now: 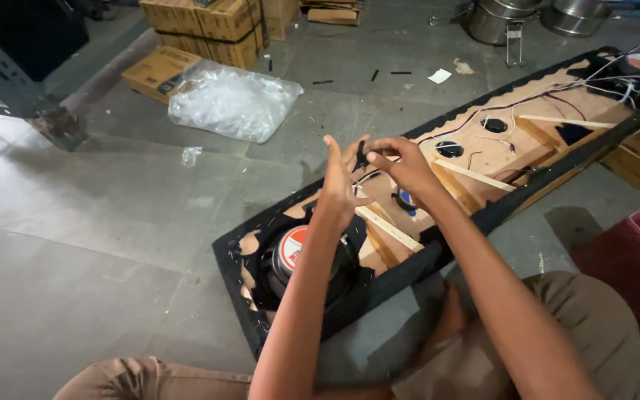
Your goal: The person sits on the floor and works on wiring a speaker inside a wooden enclosure. They use pliers to strip wire ends and connect them to the speaker terminals, then secure the connections with electrical tape.
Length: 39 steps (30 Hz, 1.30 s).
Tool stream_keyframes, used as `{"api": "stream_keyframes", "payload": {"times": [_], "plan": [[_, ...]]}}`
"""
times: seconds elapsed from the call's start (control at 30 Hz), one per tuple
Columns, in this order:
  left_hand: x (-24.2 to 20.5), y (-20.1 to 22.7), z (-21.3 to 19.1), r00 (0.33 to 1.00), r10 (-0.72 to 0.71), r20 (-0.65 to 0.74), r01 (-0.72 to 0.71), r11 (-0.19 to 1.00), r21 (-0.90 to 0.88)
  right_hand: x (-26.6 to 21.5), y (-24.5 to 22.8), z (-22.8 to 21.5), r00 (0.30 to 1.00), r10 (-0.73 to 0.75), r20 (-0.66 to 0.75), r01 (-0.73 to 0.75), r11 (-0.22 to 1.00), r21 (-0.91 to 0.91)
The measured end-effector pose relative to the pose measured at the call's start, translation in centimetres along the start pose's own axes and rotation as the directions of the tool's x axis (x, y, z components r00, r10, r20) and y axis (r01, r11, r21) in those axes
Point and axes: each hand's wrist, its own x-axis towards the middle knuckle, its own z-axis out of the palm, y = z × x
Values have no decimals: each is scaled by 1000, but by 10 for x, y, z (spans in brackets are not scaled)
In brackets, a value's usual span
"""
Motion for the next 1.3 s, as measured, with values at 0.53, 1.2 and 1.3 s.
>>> {"api": "stream_keyframes", "payload": {"times": [0.53, 1.2, 1.3], "plan": [[16, -17, -10, 999, -43, 28, 39, 990, 139, -1, -10, -1, 992, 118, 40, -121, 989, 86], [63, -71, -105, 775, 473, -420, 73, 592, 802, 40, 35, 15, 939, 269, 216, -292, 953, 82], [74, -84, -118, 782, 529, -328, -42, 571, 820, 52, 34, 29, 953, 240, 183, -243, 970, -5]]}}
